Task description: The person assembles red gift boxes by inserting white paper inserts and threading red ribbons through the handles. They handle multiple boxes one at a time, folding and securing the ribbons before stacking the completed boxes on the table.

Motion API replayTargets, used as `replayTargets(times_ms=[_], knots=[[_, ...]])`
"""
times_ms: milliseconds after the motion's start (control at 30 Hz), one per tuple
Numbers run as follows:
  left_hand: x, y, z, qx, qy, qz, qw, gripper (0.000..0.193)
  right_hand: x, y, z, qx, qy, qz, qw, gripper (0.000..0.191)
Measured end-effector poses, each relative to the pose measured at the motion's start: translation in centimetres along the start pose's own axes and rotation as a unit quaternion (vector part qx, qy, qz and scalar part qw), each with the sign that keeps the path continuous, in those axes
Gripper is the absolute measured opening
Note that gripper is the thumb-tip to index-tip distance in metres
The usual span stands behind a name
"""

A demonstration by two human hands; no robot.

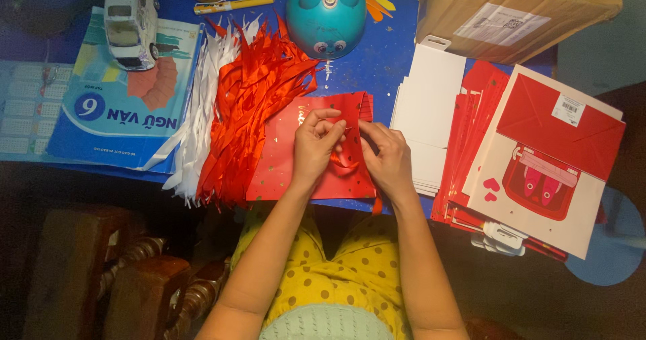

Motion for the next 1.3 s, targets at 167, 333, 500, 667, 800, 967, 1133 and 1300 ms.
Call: replayTargets(times_ms=[167, 333, 500, 667, 800, 967, 1133, 1300], knots=[[0.5, -0.2, -0.1, -0.015, -0.01, 0.014, 1.0, 0.018, 0.1, 0.1, 0.2, -0.001, -0.019, 0.0, 1.0, 0.027], [0.3, 0.4, 0.5, 0.009, 0.011, 0.009, 1.0, 0.022, 0.0, 0.1, 0.2, -0.007, -0.011, 0.001, 1.0, 0.034], [0.0, 0.5, 0.4, 0.016, -0.01, 0.032, 0.999, 0.025, 0.2, 0.1, 0.3, -0.005, -0.029, -0.003, 1.0, 0.033], [0.2, 0.3, -0.1, 0.048, -0.042, 0.029, 0.998, 0.031, 0.4, 0.2, 0.4, -0.012, -0.049, 0.008, 0.999, 0.031], [0.4, 0.4, -0.5, 0.064, -0.067, 0.034, 0.995, 0.035, 0.4, 0.1, 0.3, -0.012, -0.049, 0.011, 0.999, 0.029], [0.2, 0.0, -0.9, 0.033, -0.089, 0.067, 0.993, 0.032, 0.6, -0.1, 0.3, -0.001, -0.036, -0.006, 0.999, 0.03], [-0.1, -0.2, -0.9, 0.03, -0.087, 0.074, 0.993, 0.03, 0.8, -0.1, 0.4, -0.009, -0.03, -0.009, 0.999, 0.029], [-0.1, -0.1, -0.7, 0.045, -0.108, 0.067, 0.991, 0.027, 0.5, 0.1, 0.4, -0.011, -0.032, -0.006, 0.999, 0.03]])
Point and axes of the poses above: each hand's wrist, its own z-axis away from the middle knuckle, its own y-axis out of the palm, x = y × z, the point moved 6 cm from there along -z, towards the middle knuckle, and after that the axes turned 7 degrees about z, right-handed, at the moved point
